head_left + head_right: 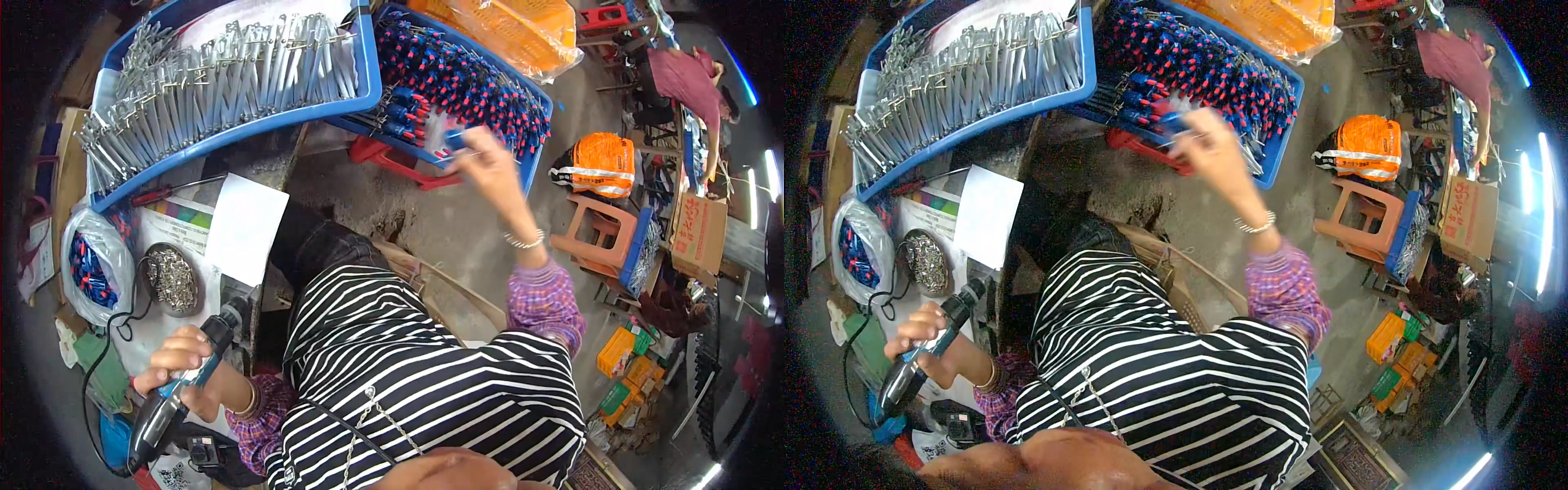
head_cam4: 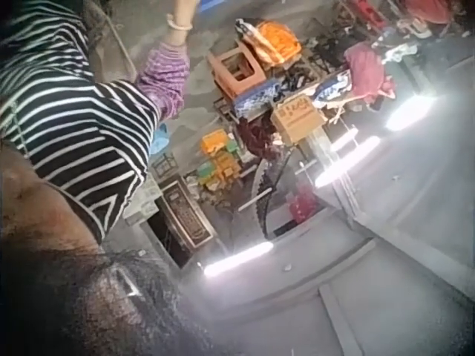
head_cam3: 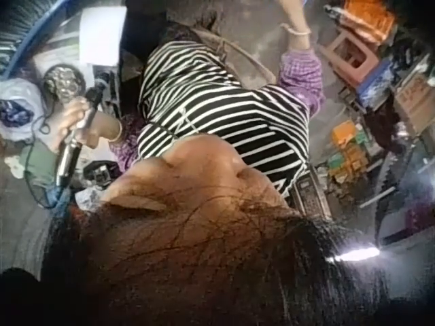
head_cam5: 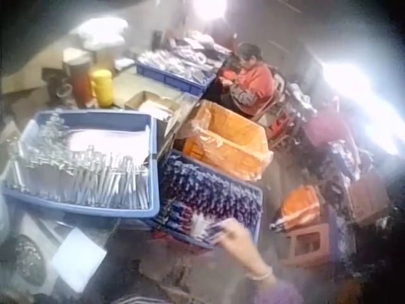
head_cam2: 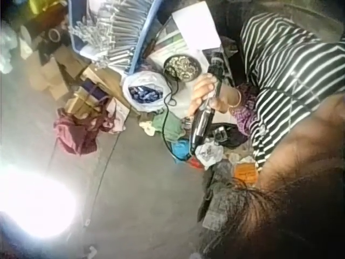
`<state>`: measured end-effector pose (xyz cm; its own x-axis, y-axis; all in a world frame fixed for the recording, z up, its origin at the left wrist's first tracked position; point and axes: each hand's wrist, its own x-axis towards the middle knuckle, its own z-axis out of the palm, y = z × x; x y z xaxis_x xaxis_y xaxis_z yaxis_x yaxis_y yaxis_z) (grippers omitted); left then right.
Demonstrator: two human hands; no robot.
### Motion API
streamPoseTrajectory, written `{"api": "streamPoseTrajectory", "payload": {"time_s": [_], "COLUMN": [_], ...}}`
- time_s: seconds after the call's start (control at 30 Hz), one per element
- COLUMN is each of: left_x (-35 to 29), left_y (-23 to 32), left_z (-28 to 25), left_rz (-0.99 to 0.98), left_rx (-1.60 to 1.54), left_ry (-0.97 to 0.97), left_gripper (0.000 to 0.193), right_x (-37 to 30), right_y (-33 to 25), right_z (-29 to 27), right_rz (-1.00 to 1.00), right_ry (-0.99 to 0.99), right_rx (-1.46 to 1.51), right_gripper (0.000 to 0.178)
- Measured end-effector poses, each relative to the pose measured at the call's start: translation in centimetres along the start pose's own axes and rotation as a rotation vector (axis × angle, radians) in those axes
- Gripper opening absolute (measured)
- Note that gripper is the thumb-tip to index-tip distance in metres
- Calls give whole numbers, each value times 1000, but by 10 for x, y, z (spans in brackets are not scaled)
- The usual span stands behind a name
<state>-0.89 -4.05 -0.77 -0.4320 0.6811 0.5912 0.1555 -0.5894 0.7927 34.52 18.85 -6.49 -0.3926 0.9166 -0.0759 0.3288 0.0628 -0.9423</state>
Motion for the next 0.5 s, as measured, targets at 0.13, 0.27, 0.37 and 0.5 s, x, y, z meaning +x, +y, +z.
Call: {"api": "streamPoseTrajectory", "payload": {"time_s": [0.13, 0.27, 0.37, 0.5], "left_x": [-2, -2, -5, -8], "left_y": [-5, -5, -7, -7], "left_z": [2, 10, 10, 14], "left_rz": [-23, -18, -34, -41], "left_rx": [-75, -42, -59, -42], "left_ry": [-53, 8, 1, 20], "left_gripper": [29, 34, 36, 37], "right_x": [-12, -18, -17, -20], "right_y": [51, 91, 103, 120], "right_z": [-79, -107, -112, -115], "right_rz": [133, 116, 82, 124], "right_ry": [291, 365, 374, 328], "right_rx": [-102, -117, -121, -170], "right_gripper": [29, 33, 34, 31]}}
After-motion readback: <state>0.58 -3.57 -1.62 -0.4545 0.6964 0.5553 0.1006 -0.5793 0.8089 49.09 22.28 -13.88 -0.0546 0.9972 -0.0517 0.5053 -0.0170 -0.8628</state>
